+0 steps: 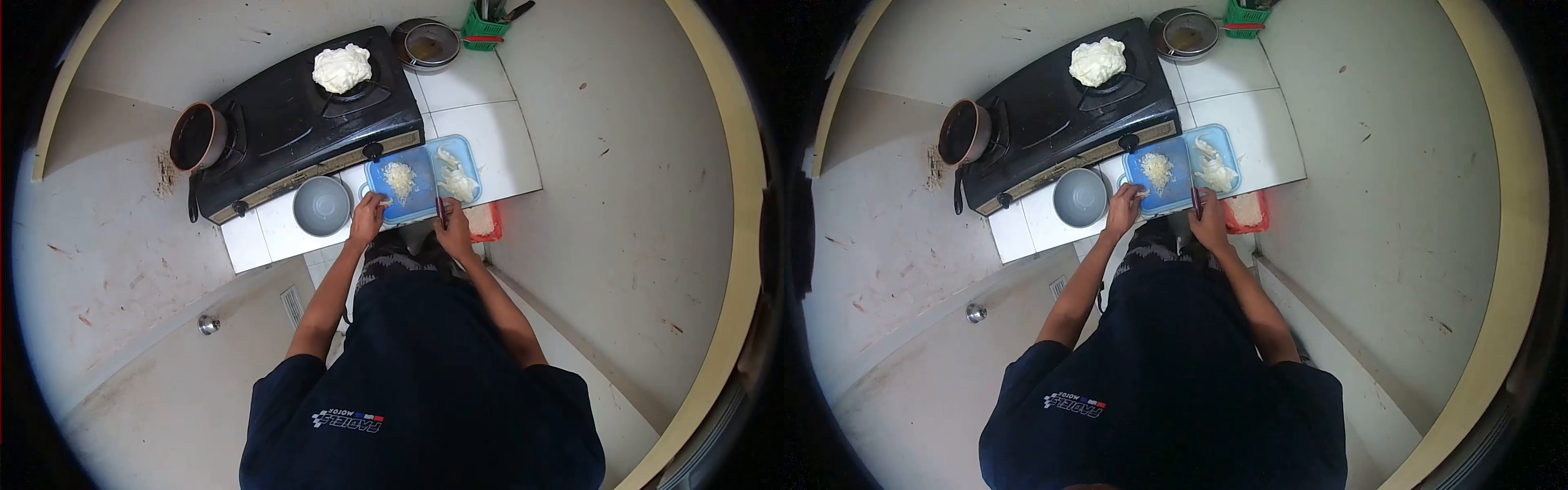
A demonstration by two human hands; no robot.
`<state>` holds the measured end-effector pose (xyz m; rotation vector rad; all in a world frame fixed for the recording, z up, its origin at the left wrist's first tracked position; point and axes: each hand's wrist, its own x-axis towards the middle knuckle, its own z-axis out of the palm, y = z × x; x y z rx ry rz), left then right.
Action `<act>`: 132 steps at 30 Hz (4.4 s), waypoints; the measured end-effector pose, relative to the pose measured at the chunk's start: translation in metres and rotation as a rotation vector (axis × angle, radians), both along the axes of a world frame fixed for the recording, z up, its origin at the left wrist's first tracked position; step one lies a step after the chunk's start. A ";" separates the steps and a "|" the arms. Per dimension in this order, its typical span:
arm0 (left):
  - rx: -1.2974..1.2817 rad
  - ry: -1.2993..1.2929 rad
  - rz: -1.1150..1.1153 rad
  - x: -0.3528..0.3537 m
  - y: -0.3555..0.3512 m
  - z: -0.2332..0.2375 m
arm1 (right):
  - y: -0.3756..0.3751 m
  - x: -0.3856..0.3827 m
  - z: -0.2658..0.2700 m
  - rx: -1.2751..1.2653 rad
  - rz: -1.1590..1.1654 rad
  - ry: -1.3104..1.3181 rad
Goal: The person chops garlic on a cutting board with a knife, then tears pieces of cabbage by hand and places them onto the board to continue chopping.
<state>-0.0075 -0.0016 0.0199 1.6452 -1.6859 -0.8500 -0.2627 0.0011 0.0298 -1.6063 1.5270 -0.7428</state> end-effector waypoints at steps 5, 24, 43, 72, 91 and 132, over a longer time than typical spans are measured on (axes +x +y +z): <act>-0.090 -0.070 -0.181 0.006 -0.007 0.010 | 0.023 -0.007 -0.001 0.035 -0.024 -0.085; -0.148 -0.062 -0.199 0.020 -0.016 -0.012 | 0.035 0.047 -0.001 0.141 0.257 0.369; -0.156 -0.010 -0.190 0.020 -0.021 -0.018 | 0.015 0.067 -0.016 0.028 0.363 0.575; -0.139 -0.009 -0.190 0.020 -0.022 -0.015 | 0.023 0.061 -0.027 -0.003 0.369 0.581; -0.132 -0.007 -0.185 0.021 -0.022 -0.014 | 0.015 0.083 -0.032 0.033 0.320 0.520; -0.079 -0.046 -0.150 0.019 -0.020 -0.019 | 0.017 0.092 -0.021 0.070 0.257 0.478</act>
